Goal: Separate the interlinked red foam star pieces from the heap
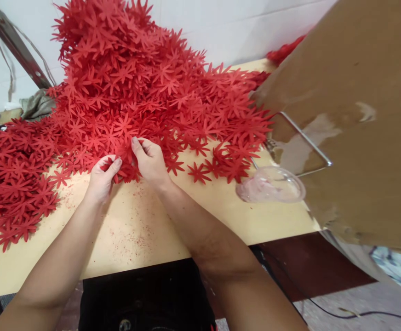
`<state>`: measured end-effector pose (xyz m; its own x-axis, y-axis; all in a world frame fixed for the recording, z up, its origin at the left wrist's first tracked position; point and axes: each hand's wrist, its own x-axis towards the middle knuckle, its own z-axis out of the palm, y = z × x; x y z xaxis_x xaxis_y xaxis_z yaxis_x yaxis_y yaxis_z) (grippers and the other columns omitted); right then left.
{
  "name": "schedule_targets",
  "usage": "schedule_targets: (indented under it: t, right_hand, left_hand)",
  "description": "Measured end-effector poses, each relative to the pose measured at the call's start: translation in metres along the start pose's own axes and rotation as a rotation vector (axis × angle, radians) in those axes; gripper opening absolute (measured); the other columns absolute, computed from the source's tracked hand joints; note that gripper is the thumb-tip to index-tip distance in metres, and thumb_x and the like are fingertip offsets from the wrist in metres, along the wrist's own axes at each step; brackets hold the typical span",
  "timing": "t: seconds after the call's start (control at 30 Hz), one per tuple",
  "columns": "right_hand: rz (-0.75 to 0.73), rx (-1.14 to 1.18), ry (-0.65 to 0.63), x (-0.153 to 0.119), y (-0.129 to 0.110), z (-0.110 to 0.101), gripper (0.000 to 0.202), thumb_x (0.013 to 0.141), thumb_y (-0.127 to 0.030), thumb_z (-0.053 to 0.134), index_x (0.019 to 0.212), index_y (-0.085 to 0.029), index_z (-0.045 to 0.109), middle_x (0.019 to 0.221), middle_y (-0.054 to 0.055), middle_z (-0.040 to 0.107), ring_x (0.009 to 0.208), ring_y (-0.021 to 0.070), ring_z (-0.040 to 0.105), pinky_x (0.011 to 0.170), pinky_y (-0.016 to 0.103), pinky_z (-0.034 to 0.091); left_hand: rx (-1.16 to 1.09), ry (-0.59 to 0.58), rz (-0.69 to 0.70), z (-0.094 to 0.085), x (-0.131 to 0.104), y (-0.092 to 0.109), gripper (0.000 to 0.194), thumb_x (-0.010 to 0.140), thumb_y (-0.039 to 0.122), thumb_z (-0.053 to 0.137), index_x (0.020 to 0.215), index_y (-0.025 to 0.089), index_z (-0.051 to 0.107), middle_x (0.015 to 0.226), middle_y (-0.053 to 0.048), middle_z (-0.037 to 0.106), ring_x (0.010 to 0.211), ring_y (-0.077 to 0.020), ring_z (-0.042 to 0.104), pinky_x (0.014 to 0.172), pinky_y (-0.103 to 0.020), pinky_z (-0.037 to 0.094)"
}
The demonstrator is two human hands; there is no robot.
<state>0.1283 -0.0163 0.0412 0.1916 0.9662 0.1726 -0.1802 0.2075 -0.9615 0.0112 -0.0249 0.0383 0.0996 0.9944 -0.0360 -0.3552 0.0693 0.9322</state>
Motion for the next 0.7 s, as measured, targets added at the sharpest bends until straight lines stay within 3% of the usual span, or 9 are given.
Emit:
schedule_targets:
  t: [0.2,0.4,0.57,0.7]
  right_hand:
    - [0.058,0.142,0.144,0.017,-0.001,-0.019,0.044,0.072,-0.062,0.061,0.070,-0.022,0.042,0.054,-0.007,0.047,0.043,0.0049,0.042,0.042,0.020,0.036]
    - [-0.013,0.090,-0.111,0.013,-0.002,-0.016,0.048,0.057,-0.059,0.074,0.073,-0.021,0.050,0.053,-0.008,0.050,0.045,0.0055,0.044,0.046,0.022,0.039]
    - [-0.064,-0.118,-0.164,-0.001,-0.005,-0.004,0.049,0.066,-0.066,0.063,0.061,-0.019,0.049,0.049,-0.006,0.043,0.046,0.0054,0.038,0.047,0.024,0.032]
    - [-0.143,-0.288,-0.164,-0.005,-0.005,-0.004,0.053,0.074,-0.067,0.053,0.055,-0.018,0.045,0.051,-0.005,0.037,0.049,0.0053,0.032,0.049,0.025,0.027]
  left_hand:
    - [0.029,0.009,-0.014,-0.003,0.002,-0.002,0.039,0.048,0.042,0.084,0.066,0.016,0.061,0.052,0.007,0.056,0.047,-0.0038,0.051,0.049,-0.017,0.042]
    - [0.025,-0.004,0.068,-0.003,0.002,-0.004,0.032,0.055,0.038,0.083,0.076,0.018,0.069,0.073,0.002,0.069,0.064,-0.0052,0.061,0.066,-0.018,0.049]
    - [-0.022,0.031,0.048,-0.002,0.000,-0.001,0.038,0.050,0.046,0.083,0.072,0.019,0.068,0.063,0.005,0.064,0.057,-0.0046,0.057,0.062,-0.019,0.049]
    - [-0.012,0.078,0.038,-0.002,0.001,0.000,0.032,0.051,0.038,0.085,0.069,0.018,0.067,0.062,0.005,0.062,0.053,-0.0040,0.054,0.055,-0.017,0.046]
